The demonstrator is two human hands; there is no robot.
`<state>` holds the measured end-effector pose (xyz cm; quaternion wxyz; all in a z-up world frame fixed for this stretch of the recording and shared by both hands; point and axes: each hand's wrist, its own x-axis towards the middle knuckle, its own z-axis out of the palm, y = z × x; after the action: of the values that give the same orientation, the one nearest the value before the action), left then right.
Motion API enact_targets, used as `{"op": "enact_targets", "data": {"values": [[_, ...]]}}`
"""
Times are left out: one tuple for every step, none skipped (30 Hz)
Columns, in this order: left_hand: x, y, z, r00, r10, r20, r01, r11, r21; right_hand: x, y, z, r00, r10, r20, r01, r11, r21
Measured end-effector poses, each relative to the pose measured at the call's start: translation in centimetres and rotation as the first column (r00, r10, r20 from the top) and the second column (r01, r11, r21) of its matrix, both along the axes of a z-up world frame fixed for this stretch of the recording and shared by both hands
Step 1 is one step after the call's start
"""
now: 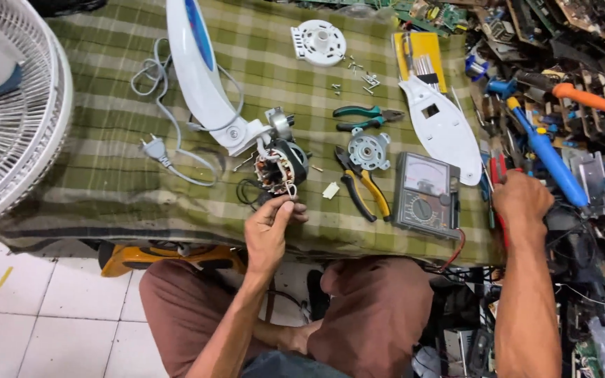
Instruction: The person works on a disassembled electric fan motor, using a multimeter to test the electrical connections on the windings. They then use pliers to strip the insulation from the wires and continue manipulating the motor components.
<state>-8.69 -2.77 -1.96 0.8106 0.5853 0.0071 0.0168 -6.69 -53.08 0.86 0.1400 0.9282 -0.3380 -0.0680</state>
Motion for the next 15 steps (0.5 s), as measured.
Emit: {"op": "enact_targets", "data": {"values": [[0.0,0.1,0.0,1.000,0.003,0.000,-0.003,1.000,0.001,-0.7,0.7,0.5,1.000,0.003,0.000,-0.003,1.000,0.001],[0.0,0.1,-0.1,1.000,-0.009,-0.004,0.008,1.000,-0.025,-1.3,1.3,1.0,0.994,0.053,0.097,-0.055,0.998,0.015],[-0.1,0.1,-0.2,1.000,-0.022,-0.008,0.022,0.998,-0.051,-2.1,1.8,1.6,0.976,0.099,0.193,-0.105,0.994,0.024],[-0.1,0.0,-0.2,1.000,-0.021,-0.008,0.021,0.999,-0.050,-2.6,2.6,2.5,0.976,0.099,0.193,-0.106,0.994,0.024],[-0.1,0.0,-0.2,1.000,-0.022,-0.005,0.021,0.999,-0.043,-3.0,3.5,3.3,0.912,0.118,0.392,-0.164,0.983,0.086],[-0.1,0.0,-0.2,1.000,-0.022,-0.001,0.022,0.999,-0.036,-3.5,4.3,4.1,0.809,0.113,0.577,-0.231,0.964,0.135],[0.0,-0.1,-0.2,1.000,-0.023,-0.002,0.023,0.999,-0.035,-3.5,2.6,3.6,0.809,0.112,0.576,-0.230,0.964,0.136],[0.0,-0.1,-0.2,1.000,-0.019,0.007,0.019,1.000,-0.017,-3.5,1.0,3.0,0.604,0.096,0.791,-0.357,0.920,0.161],[0.0,-0.2,-0.1,1.000,-0.014,0.016,0.014,1.000,0.000,-3.5,-0.7,2.5,0.351,0.040,0.936,-0.481,0.865,0.143],[-0.1,-0.2,-0.2,1.000,-0.014,0.015,0.014,1.000,-0.001,-4.0,2.7,4.6,0.352,0.041,0.935,-0.481,0.865,0.143],[-0.1,-0.2,-0.2,1.000,-0.002,0.021,0.002,1.000,0.009,-4.7,6.0,6.7,0.253,-0.397,0.882,-0.588,0.661,0.466],[-0.1,-0.3,-0.3,1.000,0.009,0.028,-0.010,1.000,0.019,-5.3,9.4,8.9,0.210,-0.759,0.616,-0.700,0.324,0.637],[-0.1,-0.4,-0.2,0.999,0.010,0.030,-0.010,1.000,0.016,-5.4,11.7,8.5,0.209,-0.757,0.619,-0.701,0.325,0.634],[0.0,-0.5,-0.2,0.999,0.012,0.038,-0.012,1.000,0.020,-5.5,14.0,8.2,0.322,-0.736,0.596,-0.754,0.181,0.631],[-0.3,-0.3,-0.2,0.999,0.015,0.040,-0.016,0.999,0.028,-5.8,16.4,7.6,0.436,-0.697,0.570,-0.778,0.027,0.628]]}}
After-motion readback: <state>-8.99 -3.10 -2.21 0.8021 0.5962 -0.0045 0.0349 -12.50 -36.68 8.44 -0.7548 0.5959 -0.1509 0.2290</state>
